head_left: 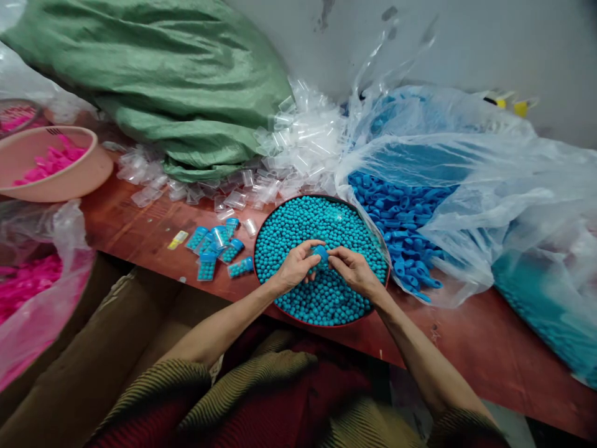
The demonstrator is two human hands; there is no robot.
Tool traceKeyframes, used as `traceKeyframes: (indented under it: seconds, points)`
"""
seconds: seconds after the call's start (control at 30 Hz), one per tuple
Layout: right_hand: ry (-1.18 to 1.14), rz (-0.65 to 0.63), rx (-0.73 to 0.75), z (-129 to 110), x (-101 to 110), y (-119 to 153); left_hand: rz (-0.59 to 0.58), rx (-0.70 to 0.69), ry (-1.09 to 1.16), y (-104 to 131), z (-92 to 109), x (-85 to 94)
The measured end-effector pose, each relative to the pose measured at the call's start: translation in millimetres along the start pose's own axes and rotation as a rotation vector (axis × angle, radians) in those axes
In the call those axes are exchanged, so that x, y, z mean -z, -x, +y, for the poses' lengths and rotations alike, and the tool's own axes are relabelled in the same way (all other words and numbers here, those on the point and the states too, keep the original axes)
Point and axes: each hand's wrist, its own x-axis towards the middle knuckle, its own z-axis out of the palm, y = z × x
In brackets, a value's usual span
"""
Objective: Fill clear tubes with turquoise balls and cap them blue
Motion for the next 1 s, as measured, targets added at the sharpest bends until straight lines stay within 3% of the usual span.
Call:
traceKeyframes:
  seconds: [0.13, 0.23, 0.3, 0.4, 0.5, 0.57, 0.7, 0.9, 1.0]
  points:
    - [0.034, 0.053, 0.016, 4.3, -13.9, 4.9, 0.132, -0.034, -0.131, 2.5, -7.6, -7.3]
    - [0.069, 0.044, 0.061, 3.5, -9.4, 5.8, 0.223, -0.069, -0.225, 4.2, -10.9, -7.1]
    - [0.013, -0.028, 0.069, 2.5, 0.0, 4.7, 0.153, -0.044, -0.195, 4.9, -11.1, -1.7]
    - [-0.203, -0.106, -0.04, 3.8, 11.0, 0.4, -0.017, 0.022, -0.124, 5.7, -9.0, 9.0]
    - [-0.447, -0.009, -0.172, 8.0, 9.0, -6.1, -0.056, 0.023, -0.149, 6.8, -4.9, 14.4]
    - [-0.492, 0.074, -0.195, 9.6, 3.0, -10.2, -0.034, 0.002, -0.179, 7.6, -1.7, 13.9]
    - [-0.274, 0.129, -0.125, 2.0, -8.5, -13.0, 0.013, -0.073, -0.282, 8.3, 0.7, 8.5]
    - [0.195, -0.006, 0.123, -16.6, -24.3, -1.5, 0.145, -0.133, -0.199, 9.8, -4.3, 0.2]
    - [0.379, -0.029, 0.15, -18.2, -33.2, 4.5, 0.141, -0.119, -0.152, 10.6, -3.9, -0.5]
